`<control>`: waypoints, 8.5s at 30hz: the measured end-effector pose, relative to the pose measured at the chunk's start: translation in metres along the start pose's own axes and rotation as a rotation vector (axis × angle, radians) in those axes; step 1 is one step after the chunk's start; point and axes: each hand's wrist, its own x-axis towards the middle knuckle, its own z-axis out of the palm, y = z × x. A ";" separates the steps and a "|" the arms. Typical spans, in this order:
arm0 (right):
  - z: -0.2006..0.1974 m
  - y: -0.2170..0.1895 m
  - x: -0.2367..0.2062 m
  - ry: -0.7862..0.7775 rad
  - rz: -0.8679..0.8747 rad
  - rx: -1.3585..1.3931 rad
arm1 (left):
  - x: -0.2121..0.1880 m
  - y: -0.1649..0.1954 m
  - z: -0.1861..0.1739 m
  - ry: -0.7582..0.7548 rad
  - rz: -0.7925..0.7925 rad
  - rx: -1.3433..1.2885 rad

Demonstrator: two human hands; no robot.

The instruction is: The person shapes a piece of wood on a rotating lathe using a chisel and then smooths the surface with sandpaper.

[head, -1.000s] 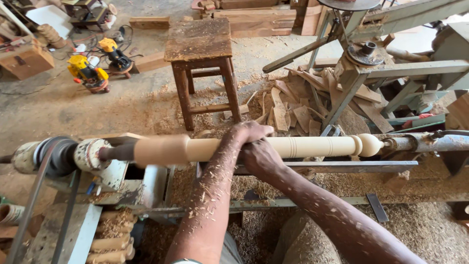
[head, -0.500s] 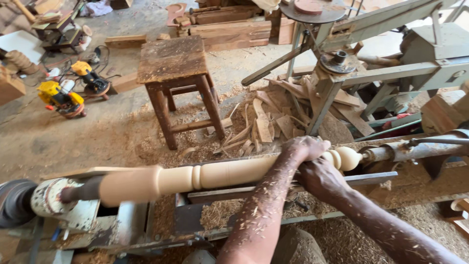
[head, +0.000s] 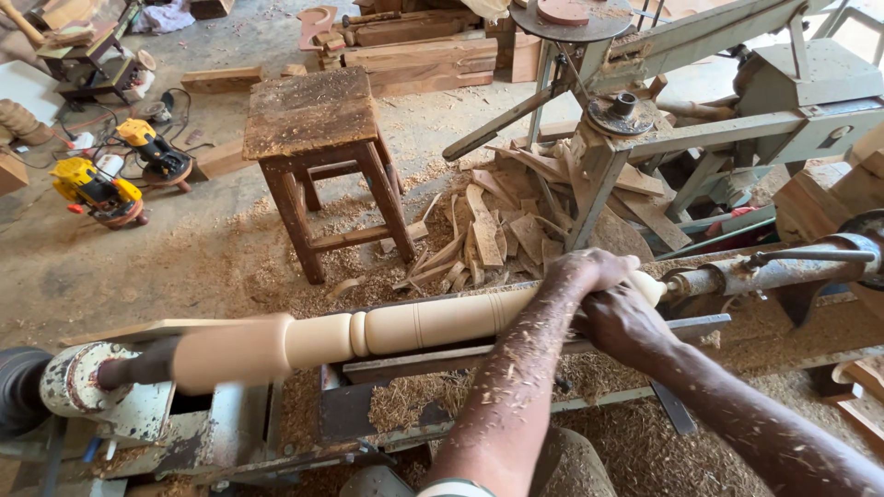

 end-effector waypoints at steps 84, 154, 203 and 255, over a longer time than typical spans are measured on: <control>0.087 -0.272 0.143 -0.284 -0.270 0.092 | -0.430 -0.344 0.193 1.100 0.211 -0.181; 0.163 -0.306 0.197 -0.275 -0.102 0.226 | -0.455 -0.382 0.210 1.099 0.163 -0.222; 0.034 -0.084 0.009 0.079 -0.237 -0.314 | -0.227 -0.278 -0.038 1.084 0.202 0.426; -0.058 0.066 -0.025 -0.237 0.435 -0.043 | -0.193 -0.216 -0.029 1.320 0.341 0.451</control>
